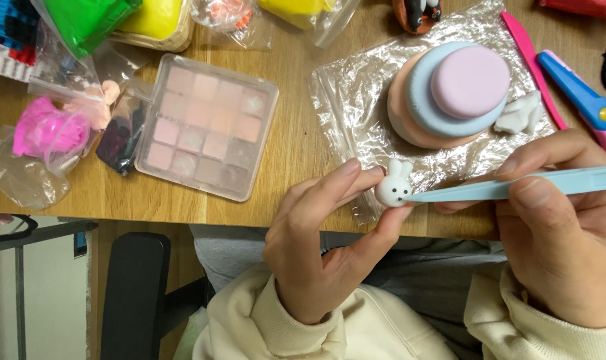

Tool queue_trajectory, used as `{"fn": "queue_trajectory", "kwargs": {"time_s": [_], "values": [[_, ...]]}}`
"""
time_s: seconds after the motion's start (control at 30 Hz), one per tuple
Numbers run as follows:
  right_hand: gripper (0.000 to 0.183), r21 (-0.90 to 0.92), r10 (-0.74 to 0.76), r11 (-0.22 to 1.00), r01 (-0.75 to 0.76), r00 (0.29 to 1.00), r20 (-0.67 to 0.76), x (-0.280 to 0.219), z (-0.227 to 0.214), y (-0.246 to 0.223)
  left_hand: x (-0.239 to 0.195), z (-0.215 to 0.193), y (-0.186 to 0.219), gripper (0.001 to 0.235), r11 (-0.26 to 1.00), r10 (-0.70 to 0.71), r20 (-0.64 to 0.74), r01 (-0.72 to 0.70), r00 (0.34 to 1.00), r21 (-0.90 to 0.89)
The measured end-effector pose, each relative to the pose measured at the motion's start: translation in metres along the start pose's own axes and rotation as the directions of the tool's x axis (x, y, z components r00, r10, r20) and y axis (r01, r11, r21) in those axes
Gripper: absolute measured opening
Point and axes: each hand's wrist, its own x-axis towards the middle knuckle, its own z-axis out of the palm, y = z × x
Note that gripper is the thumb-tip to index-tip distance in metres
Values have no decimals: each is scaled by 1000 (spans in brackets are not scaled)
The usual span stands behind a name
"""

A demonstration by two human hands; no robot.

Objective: The person rolls a small piece of clay into a ball and shapes it into a tiny figure. They then use tweezers to attach small black clay dots as eyes to a white clay bunny figure, carefully adjusting the placement of the features.

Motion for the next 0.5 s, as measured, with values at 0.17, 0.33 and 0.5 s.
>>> {"fn": "queue_trajectory", "kwargs": {"time_s": [0.17,0.33,0.5], "values": [[21,88,-72,994,70,997,16,0,-11,14,4,-3,0,52,999,32,-9,-32,999,21],[18,122,-77,990,73,996,34,0,-16,12,11,1,5,47,999,41,-37,-42,998,-21],[5,90,28,996,-13,984,-176,0,-35,37,9,8,5,47,977,-63,-172,97,983,191]]}}
